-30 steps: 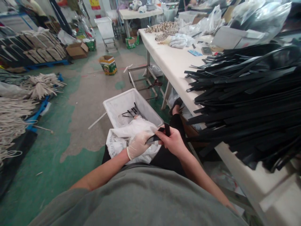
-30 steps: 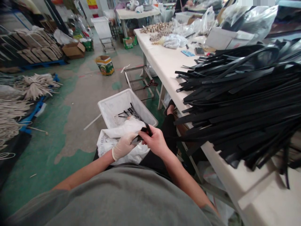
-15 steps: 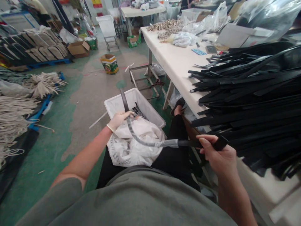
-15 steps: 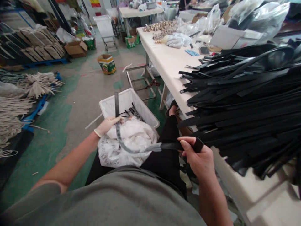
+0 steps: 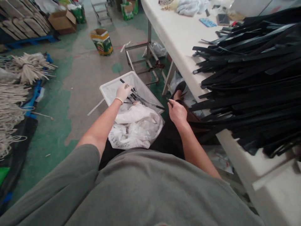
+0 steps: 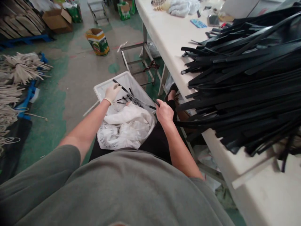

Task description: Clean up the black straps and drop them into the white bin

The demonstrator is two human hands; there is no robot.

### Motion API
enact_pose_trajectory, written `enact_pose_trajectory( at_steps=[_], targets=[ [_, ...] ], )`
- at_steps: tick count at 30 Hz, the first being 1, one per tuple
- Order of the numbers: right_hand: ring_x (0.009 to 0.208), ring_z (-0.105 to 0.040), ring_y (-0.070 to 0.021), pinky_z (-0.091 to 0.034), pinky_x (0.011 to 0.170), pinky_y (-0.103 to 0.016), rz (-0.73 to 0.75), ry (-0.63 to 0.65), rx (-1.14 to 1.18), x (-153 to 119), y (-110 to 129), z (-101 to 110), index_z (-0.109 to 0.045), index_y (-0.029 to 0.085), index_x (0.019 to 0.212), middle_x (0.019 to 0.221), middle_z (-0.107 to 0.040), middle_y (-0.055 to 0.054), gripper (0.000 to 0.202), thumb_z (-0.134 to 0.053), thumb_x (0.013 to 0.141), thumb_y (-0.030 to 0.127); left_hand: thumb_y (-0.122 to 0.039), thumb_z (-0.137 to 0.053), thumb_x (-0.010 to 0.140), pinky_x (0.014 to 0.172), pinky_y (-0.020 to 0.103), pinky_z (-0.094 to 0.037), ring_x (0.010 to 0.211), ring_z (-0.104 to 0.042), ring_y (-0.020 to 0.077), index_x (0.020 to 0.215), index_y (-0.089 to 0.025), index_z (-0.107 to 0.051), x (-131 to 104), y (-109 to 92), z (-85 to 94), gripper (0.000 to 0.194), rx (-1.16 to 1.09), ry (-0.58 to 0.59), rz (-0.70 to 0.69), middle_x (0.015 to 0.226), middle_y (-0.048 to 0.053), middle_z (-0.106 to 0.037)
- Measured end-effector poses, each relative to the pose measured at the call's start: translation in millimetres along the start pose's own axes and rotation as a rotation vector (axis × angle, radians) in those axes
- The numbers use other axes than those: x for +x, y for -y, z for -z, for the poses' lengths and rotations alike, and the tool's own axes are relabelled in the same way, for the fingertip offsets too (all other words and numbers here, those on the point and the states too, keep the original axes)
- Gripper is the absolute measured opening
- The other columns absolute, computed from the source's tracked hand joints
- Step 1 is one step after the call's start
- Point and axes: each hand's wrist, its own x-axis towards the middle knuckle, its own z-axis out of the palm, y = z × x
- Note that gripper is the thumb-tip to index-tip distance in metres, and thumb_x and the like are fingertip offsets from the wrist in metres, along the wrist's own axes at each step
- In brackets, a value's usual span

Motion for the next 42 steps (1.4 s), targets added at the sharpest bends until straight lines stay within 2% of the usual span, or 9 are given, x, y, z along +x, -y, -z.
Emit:
enact_pose_trajectory(
  at_steps=[5, 11, 15, 21, 26, 31, 35, 38, 42],
  targets=[
    [0.079, -0.069, -0.0198, -0.051, 0.068, -0.027, -0.042, 0.25, 0.241, -44.5, -22.3, -22.9, -0.071, 0.019, 0.112, 0.099, -0.075, -0.01, 0.038, -0.045, 0.098, 0.043, -0.054, -0.064, 0.08, 0.075, 0.027, -0.045, 0.081, -0.064, 0.0211, 0.089, -0.014, -0.076, -106.0, -3.2, -45.7, 0.043, 0.071, 0.589, -0.005, 0.082, 0.008, -0.073],
    [0.064, -0.063, -0.0141, -0.049, 0.049, -0.022, -0.126, 0.384, 0.549, -64.9, -30.1, -32.1, -0.07, 0.016, 0.104, 0.097, -0.073, -0.009, 0.041, -0.049, 0.093, 0.049, -0.034, -0.062, 0.082, 0.082, 0.03, -0.044, 0.092, -0.063, 0.024, 0.093, -0.019, -0.078, -146.9, -9.0, -68.0, 0.025, 0.321, 0.606, -0.123, 0.097, 0.009, -0.073],
    [0.057, -0.056, -0.0114, -0.05, 0.045, -0.021, -0.213, 0.42, 0.729, -65.1, -23.8, -27.6, -0.07, 0.012, 0.099, 0.085, -0.072, -0.009, 0.042, -0.056, 0.088, 0.049, -0.034, -0.057, 0.086, 0.085, 0.03, -0.045, 0.094, -0.064, 0.0226, 0.095, -0.019, -0.077, -140.1, -14.2, -37.4, 0.027, 0.174, 0.421, -0.095, 0.099, 0.008, -0.075],
    [0.041, -0.024, -0.0011, -0.051, 0.048, -0.021, -0.202, 0.654, 1.085, -56.8, 10.0, -10.3, -0.069, 0.011, 0.105, 0.099, -0.074, -0.012, 0.049, -0.057, 0.086, 0.055, -0.039, -0.058, 0.087, 0.087, 0.03, -0.048, 0.088, -0.066, 0.0213, 0.096, -0.02, -0.077, -140.3, -55.8, 49.6, 0.028, -0.022, 0.091, -0.206, 0.094, 0.006, -0.075],
    [0.053, -0.042, -0.0042, -0.054, 0.05, -0.02, 0.064, 0.69, 1.144, -37.8, 71.1, 7.6, -0.066, 0.02, 0.121, 0.126, -0.067, -0.01, 0.051, -0.064, 0.083, 0.053, -0.038, -0.061, 0.089, 0.099, 0.037, -0.045, 0.092, -0.066, 0.0209, 0.093, -0.022, -0.077, -140.1, -93.9, 100.0, 0.023, 0.027, -0.031, -0.478, 0.095, 0.006, -0.074],
    [0.052, -0.047, -0.0063, -0.049, 0.046, -0.018, 0.235, 0.864, 1.194, -30.2, 135.7, 21.8, -0.07, 0.015, 0.101, 0.08, -0.07, -0.003, 0.043, -0.069, 0.077, 0.051, -0.033, -0.059, 0.088, 0.108, 0.04, -0.039, 0.096, -0.066, 0.0205, 0.097, -0.024, -0.076, -137.0, -101.5, 122.8, 0.021, 0.125, -0.093, -0.554, 0.099, 0.005, -0.075],
    [0.044, -0.043, -0.0067, -0.038, 0.039, -0.016, 0.291, 0.78, 1.145, -32.3, 163.7, 38.1, -0.069, 0.013, 0.085, 0.048, -0.05, 0.006, 0.035, -0.07, 0.075, 0.047, -0.033, -0.06, 0.084, 0.107, 0.038, -0.041, 0.112, -0.062, 0.0231, 0.116, -0.021, -0.07, -128.5, -77.7, 138.9, 0.035, 0.011, -0.133, -0.377, 0.117, 0.007, -0.071],
    [0.04, -0.04, -0.006, -0.034, 0.04, -0.017, 0.37, 0.761, 1.116, -34.8, 171.6, 52.7, -0.072, 0.013, 0.097, 0.045, -0.047, 0.008, 0.039, -0.066, 0.079, 0.047, -0.051, -0.06, 0.082, 0.098, 0.038, -0.048, 0.102, -0.066, 0.0244, 0.111, -0.014, -0.069, -127.5, -55.7, 144.6, 0.048, -0.251, -0.102, -0.021, 0.109, 0.012, -0.072],
    [0.042, -0.041, -0.0068, -0.036, 0.046, -0.019, 0.568, 0.707, 1.004, -38.8, 174.6, 63.1, -0.072, 0.012, 0.113, 0.047, -0.047, 0.008, 0.046, -0.058, 0.086, 0.047, -0.082, -0.04, 0.079, 0.081, 0.037, -0.052, 0.075, -0.069, 0.0228, 0.081, -0.012, -0.071, -147.2, -46.2, 136.7, 0.077, -0.677, 0.335, 0.336, 0.077, 0.014, -0.073]
  ],
)
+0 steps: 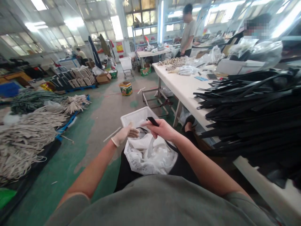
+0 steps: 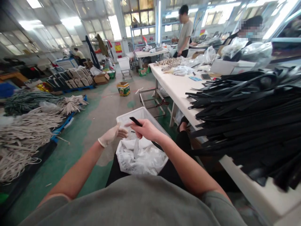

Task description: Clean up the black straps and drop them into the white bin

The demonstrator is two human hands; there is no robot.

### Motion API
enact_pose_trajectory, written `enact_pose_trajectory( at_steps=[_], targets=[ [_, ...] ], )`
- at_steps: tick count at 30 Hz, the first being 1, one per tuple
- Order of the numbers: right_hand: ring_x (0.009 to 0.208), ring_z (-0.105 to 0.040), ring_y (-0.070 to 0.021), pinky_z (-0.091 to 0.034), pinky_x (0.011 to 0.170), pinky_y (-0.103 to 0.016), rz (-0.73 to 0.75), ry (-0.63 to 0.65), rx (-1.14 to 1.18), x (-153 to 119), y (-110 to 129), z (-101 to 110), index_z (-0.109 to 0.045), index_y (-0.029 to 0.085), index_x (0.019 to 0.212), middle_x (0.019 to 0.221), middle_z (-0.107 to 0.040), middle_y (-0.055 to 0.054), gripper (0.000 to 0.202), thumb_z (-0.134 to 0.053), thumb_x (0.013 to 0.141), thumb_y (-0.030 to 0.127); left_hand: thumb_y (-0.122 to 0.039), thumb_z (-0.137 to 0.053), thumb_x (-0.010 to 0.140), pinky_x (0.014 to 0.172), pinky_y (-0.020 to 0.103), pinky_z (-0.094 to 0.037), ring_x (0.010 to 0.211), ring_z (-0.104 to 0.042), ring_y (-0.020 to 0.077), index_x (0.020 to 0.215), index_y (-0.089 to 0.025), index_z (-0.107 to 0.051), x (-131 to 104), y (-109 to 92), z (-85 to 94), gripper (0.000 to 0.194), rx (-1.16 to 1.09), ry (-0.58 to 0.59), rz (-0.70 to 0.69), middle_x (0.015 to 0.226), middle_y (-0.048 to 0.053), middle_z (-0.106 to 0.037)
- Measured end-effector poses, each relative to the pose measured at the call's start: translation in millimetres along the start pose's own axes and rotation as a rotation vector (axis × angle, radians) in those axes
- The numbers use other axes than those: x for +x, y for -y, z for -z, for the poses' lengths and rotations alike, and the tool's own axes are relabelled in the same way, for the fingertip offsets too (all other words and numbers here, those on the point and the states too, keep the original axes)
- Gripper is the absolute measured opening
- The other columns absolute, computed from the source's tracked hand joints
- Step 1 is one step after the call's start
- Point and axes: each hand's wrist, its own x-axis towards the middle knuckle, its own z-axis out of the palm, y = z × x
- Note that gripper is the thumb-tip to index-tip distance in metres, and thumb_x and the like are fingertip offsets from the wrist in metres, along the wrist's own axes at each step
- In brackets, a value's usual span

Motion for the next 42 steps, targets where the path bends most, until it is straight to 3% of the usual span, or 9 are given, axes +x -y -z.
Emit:
enact_pose_trajectory(
  at_steps=[5, 9, 14, 18, 22, 28, 32, 37, 42],
  targets=[
    [0.056, -0.054, -0.0104, -0.04, 0.056, -0.02, 0.156, 0.132, -0.46, -12.7, 4.4, -4.1, -0.075, 0.018, 0.11, 0.06, -0.059, 0.002, 0.032, -0.056, 0.087, 0.026, -0.092, -0.02, 0.075, 0.065, 0.035, -0.051, 0.054, -0.061, 0.0198, 0.063, -0.014, -0.065, -28.6, 19.2, -29.6, 0.091, -0.39, 0.383, 0.191, 0.056, 0.012, -0.064],
    [0.071, -0.059, -0.0121, -0.037, 0.063, -0.021, 0.38, 0.241, -0.835, -32.5, 11.3, -9.2, -0.077, 0.023, 0.087, 0.08, -0.068, -0.002, 0.031, -0.053, 0.079, 0.005, -0.092, -0.014, 0.074, 0.057, 0.033, -0.048, 0.058, -0.063, 0.0231, 0.077, -0.011, -0.068, -46.4, 32.7, -52.6, 0.097, -0.463, 0.544, 0.351, 0.067, 0.016, -0.069],
    [0.067, -0.055, -0.0108, -0.033, 0.061, -0.022, 0.411, 0.191, -0.943, -49.0, 8.9, -13.4, -0.074, 0.023, 0.081, 0.08, -0.064, -0.001, 0.028, -0.051, 0.084, 0.009, -0.087, -0.021, 0.081, 0.061, 0.033, -0.05, 0.066, -0.066, 0.0224, 0.1, -0.012, -0.068, -63.5, 43.2, -73.6, 0.09, -0.615, 0.452, 0.225, 0.085, 0.014, -0.072],
    [0.065, -0.053, -0.0106, -0.032, 0.06, -0.022, 0.401, 0.115, -0.917, -45.0, -3.4, -7.1, -0.073, 0.022, 0.078, 0.077, -0.061, -0.001, 0.029, -0.049, 0.084, 0.006, -0.072, -0.053, 0.083, 0.065, 0.03, -0.051, 0.066, -0.067, 0.0191, 0.098, -0.013, -0.068, -70.2, 46.7, -79.7, 0.063, -0.517, 0.467, 0.163, 0.086, 0.013, -0.073],
    [0.067, -0.054, -0.011, -0.033, 0.062, -0.022, 0.375, 0.031, -0.927, -39.0, -14.7, 3.2, -0.073, 0.02, 0.079, 0.076, -0.062, -0.001, 0.029, -0.048, 0.084, 0.006, -0.054, -0.074, 0.077, 0.064, 0.026, -0.051, 0.064, -0.065, 0.0152, 0.097, -0.016, -0.068, -66.5, 42.7, -74.7, 0.044, -0.487, 0.267, 0.063, 0.083, 0.008, -0.073],
    [0.064, -0.053, -0.0093, -0.031, 0.059, -0.021, 0.444, 0.064, -0.959, -38.2, -24.4, 5.4, -0.073, 0.02, 0.08, 0.075, -0.062, 0.0, 0.026, -0.052, 0.083, 0.004, -0.06, -0.077, 0.07, 0.074, 0.029, -0.052, 0.082, -0.068, 0.0205, 0.104, -0.015, -0.07, -53.3, 35.4, -74.0, 0.058, -0.382, 0.199, -0.151, 0.095, 0.01, -0.074],
    [0.066, -0.053, -0.0099, -0.032, 0.059, -0.02, 0.44, 0.056, -0.961, -37.3, -31.7, 9.4, -0.074, 0.02, 0.082, 0.077, -0.063, -0.001, 0.029, -0.051, 0.082, 0.001, -0.048, -0.083, 0.067, 0.069, 0.027, -0.05, 0.066, -0.065, 0.0167, 0.085, -0.011, -0.073, -47.4, 37.0, -79.5, 0.042, -0.276, 0.205, -0.103, 0.073, 0.009, -0.072],
    [0.068, -0.056, -0.0106, -0.034, 0.061, -0.02, 0.369, -0.008, -0.944, -38.4, -38.6, 22.1, -0.074, 0.019, 0.081, 0.076, -0.064, -0.001, 0.029, -0.051, 0.079, 0.001, -0.043, -0.076, 0.078, 0.07, 0.029, -0.05, 0.069, -0.066, 0.0184, 0.115, -0.014, -0.068, -50.2, 36.5, -77.2, 0.048, -0.394, 0.251, -0.171, 0.074, 0.008, -0.072],
    [0.072, -0.058, -0.0113, -0.036, 0.064, -0.02, 0.35, -0.037, -0.916, -38.2, -41.0, 28.3, -0.075, 0.018, 0.082, 0.078, -0.065, -0.002, 0.031, -0.049, 0.08, 0.002, -0.033, -0.075, 0.079, 0.064, 0.023, -0.046, 0.065, -0.064, 0.0151, 0.114, -0.014, -0.068, -50.8, 37.4, -71.6, 0.041, -0.269, 0.295, -0.155, 0.073, 0.006, -0.071]
  ],
)
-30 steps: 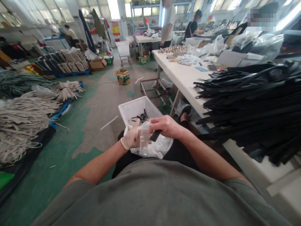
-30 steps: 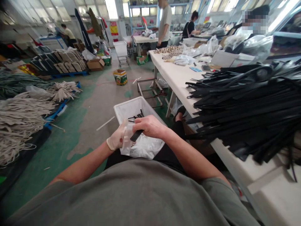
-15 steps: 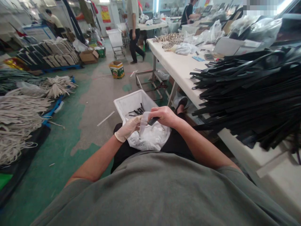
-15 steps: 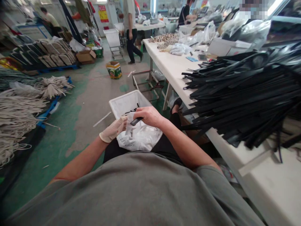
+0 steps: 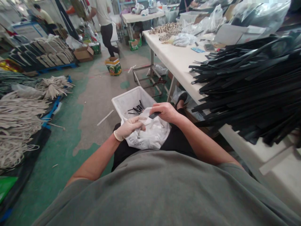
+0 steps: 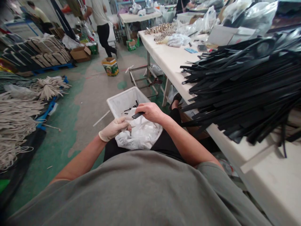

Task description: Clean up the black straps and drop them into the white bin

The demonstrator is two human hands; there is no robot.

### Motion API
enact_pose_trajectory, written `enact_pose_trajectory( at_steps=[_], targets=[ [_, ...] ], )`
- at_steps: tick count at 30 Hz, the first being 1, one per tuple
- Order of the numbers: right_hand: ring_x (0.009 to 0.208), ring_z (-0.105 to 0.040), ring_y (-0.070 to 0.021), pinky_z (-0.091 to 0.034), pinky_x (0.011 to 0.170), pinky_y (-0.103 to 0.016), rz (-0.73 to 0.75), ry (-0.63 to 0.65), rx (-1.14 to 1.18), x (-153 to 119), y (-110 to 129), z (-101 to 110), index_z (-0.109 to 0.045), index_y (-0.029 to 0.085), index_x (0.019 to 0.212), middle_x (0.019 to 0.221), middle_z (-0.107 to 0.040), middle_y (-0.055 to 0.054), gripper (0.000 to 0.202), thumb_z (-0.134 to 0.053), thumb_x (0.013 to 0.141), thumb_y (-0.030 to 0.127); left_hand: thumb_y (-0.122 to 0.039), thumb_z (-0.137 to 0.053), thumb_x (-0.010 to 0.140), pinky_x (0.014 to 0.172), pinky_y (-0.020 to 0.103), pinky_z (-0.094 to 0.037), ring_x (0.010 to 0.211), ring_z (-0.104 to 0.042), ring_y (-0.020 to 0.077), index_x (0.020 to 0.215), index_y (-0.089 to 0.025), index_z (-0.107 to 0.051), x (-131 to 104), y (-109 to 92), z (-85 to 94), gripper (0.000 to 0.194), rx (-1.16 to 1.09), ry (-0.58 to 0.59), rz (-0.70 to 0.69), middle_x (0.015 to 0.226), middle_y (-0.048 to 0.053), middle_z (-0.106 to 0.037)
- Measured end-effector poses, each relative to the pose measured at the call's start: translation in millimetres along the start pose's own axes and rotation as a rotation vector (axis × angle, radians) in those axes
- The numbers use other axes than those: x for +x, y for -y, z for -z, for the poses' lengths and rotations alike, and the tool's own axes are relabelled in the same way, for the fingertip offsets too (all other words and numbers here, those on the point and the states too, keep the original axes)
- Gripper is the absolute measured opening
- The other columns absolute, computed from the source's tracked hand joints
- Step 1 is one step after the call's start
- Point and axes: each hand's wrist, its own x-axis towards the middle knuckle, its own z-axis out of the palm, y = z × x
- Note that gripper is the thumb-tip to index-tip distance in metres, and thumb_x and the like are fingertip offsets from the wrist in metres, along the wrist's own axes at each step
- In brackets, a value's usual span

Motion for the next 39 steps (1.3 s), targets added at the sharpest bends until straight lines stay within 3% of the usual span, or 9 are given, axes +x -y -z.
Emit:
enact_pose_trajectory(
  at_steps=[8, 13, 16, 19, 23, 26, 29, 32, 39],
  targets=[
    [0.067, -0.054, -0.0105, -0.034, 0.061, -0.021, -0.015, 0.066, -0.018, -2.4, 2.2, -1.4, -0.074, 0.019, 0.079, 0.074, -0.063, -0.001, 0.029, -0.049, 0.082, 0.004, -0.032, -0.065, 0.085, 0.081, 0.024, -0.05, 0.081, -0.069, 0.018, 0.087, -0.018, -0.079, 9.3, -26.0, 5.7, 0.02, 0.601, 0.328, 0.095, 0.083, 0.007, -0.076],
    [0.075, -0.061, -0.0123, -0.043, 0.067, -0.021, -0.079, 0.007, 0.155, -6.8, -2.5, -8.0, -0.075, 0.019, 0.086, 0.089, -0.07, -0.004, 0.024, -0.052, 0.085, 0.012, -0.034, -0.064, 0.084, 0.079, 0.03, -0.055, 0.079, -0.072, 0.023, 0.08, -0.014, -0.079, 20.2, -38.2, 17.8, 0.025, 0.45, 0.471, 0.209, 0.082, 0.011, -0.076],
    [0.068, -0.06, -0.0096, -0.05, 0.061, -0.021, -0.3, -0.133, 0.403, -11.0, -7.3, -10.3, -0.068, 0.021, 0.119, 0.119, -0.068, -0.006, 0.033, -0.05, 0.092, 0.029, -0.031, -0.062, 0.086, 0.075, 0.034, -0.057, 0.07, -0.071, 0.0228, 0.073, -0.012, -0.074, 30.1, -65.5, 44.6, 0.027, 0.154, 0.071, 0.076, 0.071, 0.012, -0.074],
    [0.048, -0.047, -0.0043, -0.053, 0.052, -0.022, -0.546, -0.242, 0.595, -17.5, -7.6, -7.1, -0.059, 0.019, 0.13, 0.121, -0.068, -0.009, 0.048, -0.043, 0.096, 0.049, -0.027, -0.044, 0.098, 0.084, 0.031, -0.056, 0.076, -0.07, 0.014, 0.081, -0.017, -0.068, 32.8, -120.0, 83.0, 0.031, -0.352, -0.492, -0.347, 0.073, 0.003, -0.074],
    [0.041, -0.044, -0.0061, -0.057, 0.055, -0.026, -0.659, -0.069, 0.735, -29.2, 3.2, -7.0, -0.069, 0.01, 0.094, 0.077, -0.072, -0.007, 0.063, -0.038, 0.093, 0.065, -0.035, -0.038, 0.103, 0.092, 0.024, -0.052, 0.086, -0.069, 0.0065, 0.092, -0.022, -0.063, 25.6, -164.5, 107.8, 0.03, -0.605, -0.686, -0.734, 0.08, -0.007, -0.075],
    [0.04, -0.047, -0.0073, -0.055, 0.052, -0.026, -0.688, 0.164, 0.79, -36.4, 16.3, -21.6, -0.068, 0.011, 0.079, 0.076, -0.073, -0.01, 0.064, -0.038, 0.093, 0.065, -0.038, -0.043, 0.102, 0.083, 0.023, -0.054, 0.081, -0.071, 0.0089, 0.091, -0.022, -0.064, 30.4, -122.0, 87.4, 0.029, -0.614, -0.716, -0.524, 0.079, -0.004, -0.074],
    [0.041, -0.052, -0.009, -0.051, 0.046, -0.024, -0.733, 0.352, 0.789, -39.2, 29.4, -43.8, -0.067, 0.012, 0.075, 0.079, -0.075, -0.011, 0.056, -0.039, 0.097, 0.055, -0.035, -0.055, 0.096, 0.074, 0.023, -0.054, 0.067, -0.069, 0.0101, 0.08, -0.018, -0.063, 41.9, -36.9, 51.4, 0.025, -0.695, -0.741, -0.098, 0.072, -0.001, -0.072],
    [0.04, -0.053, -0.0096, -0.048, 0.043, -0.022, -0.811, 0.413, 0.805, -37.8, 38.8, -62.5, -0.065, 0.012, 0.075, 0.076, -0.074, -0.01, 0.049, -0.039, 0.099, 0.045, -0.036, -0.066, 0.09, 0.073, 0.024, -0.054, 0.064, -0.068, 0.0108, 0.071, -0.017, -0.059, 45.1, 31.6, 21.9, 0.027, -0.791, -0.734, 0.058, 0.068, -0.001, -0.069],
    [0.039, -0.053, -0.0078, -0.046, 0.039, -0.019, -0.878, 0.401, 0.834, -31.1, 40.1, -79.9, -0.064, 0.015, 0.068, 0.071, -0.074, -0.007, 0.049, -0.041, 0.1, 0.043, -0.042, -0.062, 0.092, 0.077, 0.024, -0.053, 0.083, -0.07, 0.0133, 0.089, -0.02, -0.065, 37.9, 60.5, -4.2, 0.023, -0.786, -0.641, 0.119, 0.09, 0.002, -0.073]
  ],
)
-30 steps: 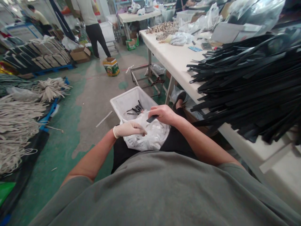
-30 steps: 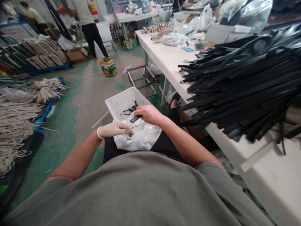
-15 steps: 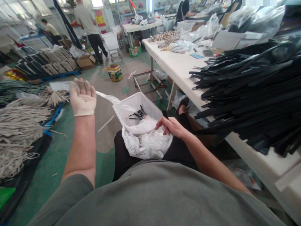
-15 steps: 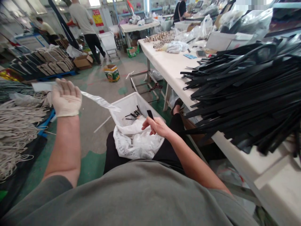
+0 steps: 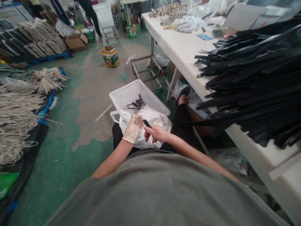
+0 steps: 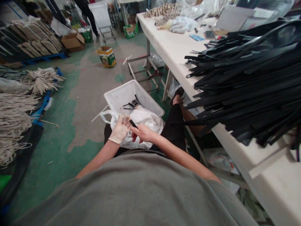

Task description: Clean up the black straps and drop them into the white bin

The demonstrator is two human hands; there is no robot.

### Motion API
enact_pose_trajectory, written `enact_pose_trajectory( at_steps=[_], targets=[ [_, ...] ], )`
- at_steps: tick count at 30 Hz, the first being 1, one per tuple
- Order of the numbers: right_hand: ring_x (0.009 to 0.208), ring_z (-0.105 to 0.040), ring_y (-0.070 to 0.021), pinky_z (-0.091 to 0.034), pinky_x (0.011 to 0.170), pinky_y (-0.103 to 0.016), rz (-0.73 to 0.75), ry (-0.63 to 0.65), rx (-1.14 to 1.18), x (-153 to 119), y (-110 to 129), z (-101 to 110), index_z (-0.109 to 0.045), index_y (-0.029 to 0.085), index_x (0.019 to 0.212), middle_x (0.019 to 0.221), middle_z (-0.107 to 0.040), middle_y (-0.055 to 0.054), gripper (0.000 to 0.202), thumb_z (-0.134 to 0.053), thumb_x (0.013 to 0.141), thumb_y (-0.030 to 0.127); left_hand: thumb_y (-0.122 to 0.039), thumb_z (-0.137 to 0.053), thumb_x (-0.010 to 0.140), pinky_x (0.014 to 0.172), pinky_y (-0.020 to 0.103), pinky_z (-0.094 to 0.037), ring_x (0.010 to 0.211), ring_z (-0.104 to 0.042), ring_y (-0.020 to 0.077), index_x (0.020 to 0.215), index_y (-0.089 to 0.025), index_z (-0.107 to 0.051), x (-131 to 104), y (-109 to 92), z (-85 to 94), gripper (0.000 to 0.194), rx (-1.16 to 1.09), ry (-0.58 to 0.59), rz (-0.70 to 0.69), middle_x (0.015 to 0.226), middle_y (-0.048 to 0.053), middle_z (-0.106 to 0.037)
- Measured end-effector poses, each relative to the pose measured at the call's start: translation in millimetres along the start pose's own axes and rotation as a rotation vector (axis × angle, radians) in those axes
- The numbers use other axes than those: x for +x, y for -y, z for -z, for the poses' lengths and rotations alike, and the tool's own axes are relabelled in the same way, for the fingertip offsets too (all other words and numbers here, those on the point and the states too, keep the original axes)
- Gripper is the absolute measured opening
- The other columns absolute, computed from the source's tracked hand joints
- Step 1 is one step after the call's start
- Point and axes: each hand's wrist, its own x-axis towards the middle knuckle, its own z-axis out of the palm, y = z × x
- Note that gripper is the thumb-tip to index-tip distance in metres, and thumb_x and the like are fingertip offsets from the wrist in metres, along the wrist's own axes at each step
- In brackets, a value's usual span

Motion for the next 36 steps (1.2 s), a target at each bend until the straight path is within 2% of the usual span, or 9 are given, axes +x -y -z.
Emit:
enact_pose_trajectory(
  at_steps=[5, 9, 16, 19, 22, 25, 28, 33, 36],
  targets=[
    [0.039, -0.054, -0.0069, -0.044, 0.037, -0.016, -0.007, -0.001, -0.041, 7.3, -1.5, 0.3, -0.064, 0.014, 0.071, 0.07, -0.074, -0.005, 0.049, -0.041, 0.1, 0.046, -0.044, -0.065, 0.089, 0.076, 0.024, -0.054, 0.084, -0.069, 0.0142, 0.094, -0.018, -0.064, 1.1, 11.4, -4.7, 0.026, 0.061, 0.015, -0.047, 0.095, 0.005, -0.072],
    [0.041, -0.054, -0.0073, -0.047, 0.039, -0.015, -0.007, 0.039, -0.025, 13.8, -2.7, 1.9, -0.064, 0.012, 0.07, 0.067, -0.073, -0.006, 0.051, -0.042, 0.099, 0.048, -0.042, -0.068, 0.087, 0.08, 0.025, -0.054, 0.078, -0.068, 0.0137, 0.087, -0.016, -0.064, -2.1, 22.4, -11.1, 0.027, 0.076, 0.028, -0.107, 0.086, 0.005, -0.071],
    [0.039, -0.053, -0.0065, -0.051, 0.044, -0.018, -0.026, 0.15, -0.027, 12.4, -0.4, 11.7, -0.064, 0.012, 0.079, 0.074, -0.074, -0.007, 0.048, -0.034, 0.102, 0.042, -0.039, -0.067, 0.086, 0.068, 0.025, -0.054, 0.074, -0.068, 0.017, 0.077, -0.014, -0.067, -6.9, 27.6, -9.7, 0.027, 0.274, 0.234, -0.081, 0.077, 0.006, -0.07],
    [0.049, -0.063, -0.0075, -0.051, 0.052, -0.017, 0.092, -0.028, -0.177, -4.2, 2.2, 19.7, -0.064, 0.014, 0.104, 0.089, -0.075, -0.006, 0.028, -0.05, 0.098, 0.036, -0.035, -0.064, 0.089, 0.07, 0.024, -0.053, 0.074, -0.067, 0.015, 0.076, -0.014, -0.066, 3.3, 9.6, -9.4, 0.025, 0.183, 0.126, -0.12, 0.076, 0.005, -0.069],
    [0.05, -0.063, -0.0076, -0.049, 0.056, -0.018, 0.202, -0.269, -0.247, -15.7, 5.1, 26.4, -0.052, 0.017, 0.132, 0.081, -0.073, 0.0, 0.037, -0.052, 0.095, 0.022, -0.034, -0.061, 0.092, 0.075, 0.024, -0.053, 0.078, -0.068, 0.0134, 0.082, -0.017, -0.065, 11.5, -2.3, -17.9, 0.021, 0.073, 0.025, -0.127, 0.081, 0.003, -0.07],
    [0.043, -0.057, -0.0077, -0.048, 0.055, -0.02, 0.228, -0.389, -0.29, -12.6, 10.7, 31.0, -0.045, 0.019, 0.141, 0.072, -0.069, 0.004, 0.047, -0.045, 0.094, 0.013, -0.034, -0.061, 0.092, 0.068, 0.023, -0.051, 0.072, -0.066, 0.0132, 0.086, -0.016, -0.066, 13.3, 8.5, -34.3, 0.019, 0.093, 0.107, -0.076, 0.081, 0.003, -0.07],
    [0.046, -0.059, -0.0088, -0.049, 0.059, -0.022, 0.236, -0.449, -0.352, -10.8, 18.2, 37.6, -0.043, 0.019, 0.143, 0.078, -0.071, 0.002, 0.052, -0.049, 0.092, 0.015, -0.032, -0.061, 0.093, 0.057, 0.022, -0.047, 0.061, -0.061, 0.012, 0.086, -0.015, -0.066, 15.4, 20.4, -50.7, 0.019, 0.097, 0.211, -0.024, 0.075, 0.002, -0.067],
    [0.044, -0.058, -0.0087, -0.047, 0.056, -0.022, 0.282, -0.468, -0.429, -28.1, 24.6, 51.3, -0.04, 0.023, 0.146, 0.082, -0.073, 0.003, 0.054, -0.05, 0.093, 0.02, -0.032, -0.052, 0.098, 0.076, 0.026, -0.052, 0.082, -0.068, 0.0153, 0.089, -0.014, -0.068, 21.4, 1.9, -64.4, 0.026, 0.047, 0.223, 0.0, 0.09, 0.007, -0.072],
    [0.042, -0.055, -0.0093, -0.046, 0.054, -0.023, 0.255, -0.538, -0.48, -22.5, 25.9, 54.2, -0.044, 0.02, 0.143, 0.079, -0.073, 0.002, 0.051, -0.047, 0.092, 0.017, -0.035, -0.057, 0.095, 0.072, 0.027, -0.052, 0.074, -0.067, 0.015, 0.086, -0.014, -0.068, 21.5, 3.5, -69.6, 0.025, 0.076, 0.28, 0.04, 0.085, 0.006, -0.071]
  ],
)
